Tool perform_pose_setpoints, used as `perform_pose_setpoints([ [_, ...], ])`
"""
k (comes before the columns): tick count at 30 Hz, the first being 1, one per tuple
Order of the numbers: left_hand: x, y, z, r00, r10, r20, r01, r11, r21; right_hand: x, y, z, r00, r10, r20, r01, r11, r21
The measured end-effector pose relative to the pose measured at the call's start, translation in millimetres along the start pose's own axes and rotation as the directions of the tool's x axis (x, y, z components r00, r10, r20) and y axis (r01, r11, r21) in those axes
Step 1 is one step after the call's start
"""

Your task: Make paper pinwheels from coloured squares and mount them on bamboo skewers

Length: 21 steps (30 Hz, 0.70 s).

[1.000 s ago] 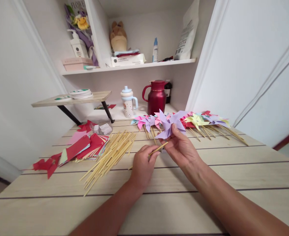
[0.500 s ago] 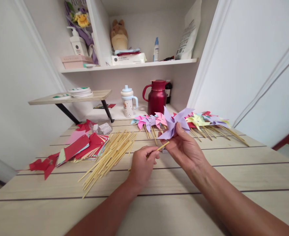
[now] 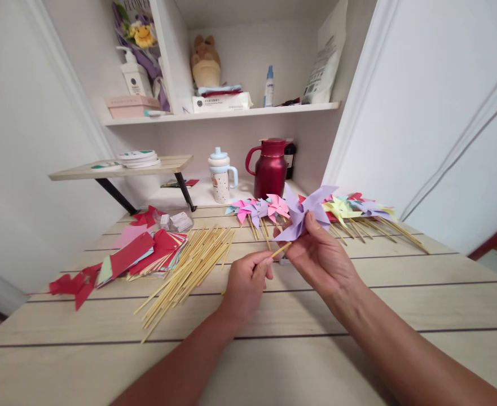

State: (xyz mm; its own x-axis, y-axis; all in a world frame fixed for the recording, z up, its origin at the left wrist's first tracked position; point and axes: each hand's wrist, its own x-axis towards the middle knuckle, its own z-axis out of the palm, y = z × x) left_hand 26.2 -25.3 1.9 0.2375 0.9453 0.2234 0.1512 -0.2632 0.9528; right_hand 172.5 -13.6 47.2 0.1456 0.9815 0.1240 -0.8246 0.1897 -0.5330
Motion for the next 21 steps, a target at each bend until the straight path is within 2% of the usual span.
perform_pose_setpoints([
  [2, 0, 4, -2.3, 0.997, -0.024, -0.072, 0.022, 0.999, -0.033, 5, -10, -3, 0.997, -0.078, -0.006, 0.078, 0.996, -0.05],
  [4, 1, 7, -5.7, 0.985, -0.036, -0.169, 0.028, 0.998, -0.05, 9, -22, -7, 0.977, -0.214, 0.022, 0.215, 0.968, -0.13],
  [7, 3, 7, -11.6, 0.97, 0.002, -0.243, -0.008, 1.0, -0.026, 8, -35, -10, 0.909, -0.389, 0.151, 0.417, 0.836, -0.356],
  [9, 3, 6, -15.2, 0.965, 0.035, -0.262, -0.037, 0.999, -0.002, 1, -37, -10, 0.87, -0.377, 0.318, 0.492, 0.701, -0.516],
  [10, 3, 6, -16.7, 0.96, 0.058, -0.273, -0.057, 0.998, 0.01, -3, -36, -9, 0.84, -0.327, 0.433, 0.536, 0.619, -0.573],
  [12, 2, 7, -19.1, 0.948, 0.132, -0.291, -0.121, 0.991, 0.056, -11, -34, -7, 0.723, -0.19, 0.664, 0.668, 0.435, -0.604],
  [14, -1, 9, -20.7, 0.927, 0.244, -0.285, -0.211, 0.967, 0.139, -15, -32, -5, 0.59, -0.073, 0.804, 0.788, 0.27, -0.553],
  [16, -5, 12, -21.8, 0.897, 0.356, -0.262, -0.296, 0.924, 0.241, -16, -30, -4, 0.514, -0.022, 0.858, 0.848, 0.162, -0.504],
  [18, -8, 15, -22.3, 0.868, 0.435, -0.238, -0.349, 0.877, 0.331, -15, -30, -3, 0.492, -0.041, 0.869, 0.867, 0.106, -0.486],
  [21, -11, 18, -22.1, 0.831, 0.515, -0.211, -0.394, 0.812, 0.43, -14, -32, -3, 0.474, -0.127, 0.871, 0.881, 0.073, -0.468],
])
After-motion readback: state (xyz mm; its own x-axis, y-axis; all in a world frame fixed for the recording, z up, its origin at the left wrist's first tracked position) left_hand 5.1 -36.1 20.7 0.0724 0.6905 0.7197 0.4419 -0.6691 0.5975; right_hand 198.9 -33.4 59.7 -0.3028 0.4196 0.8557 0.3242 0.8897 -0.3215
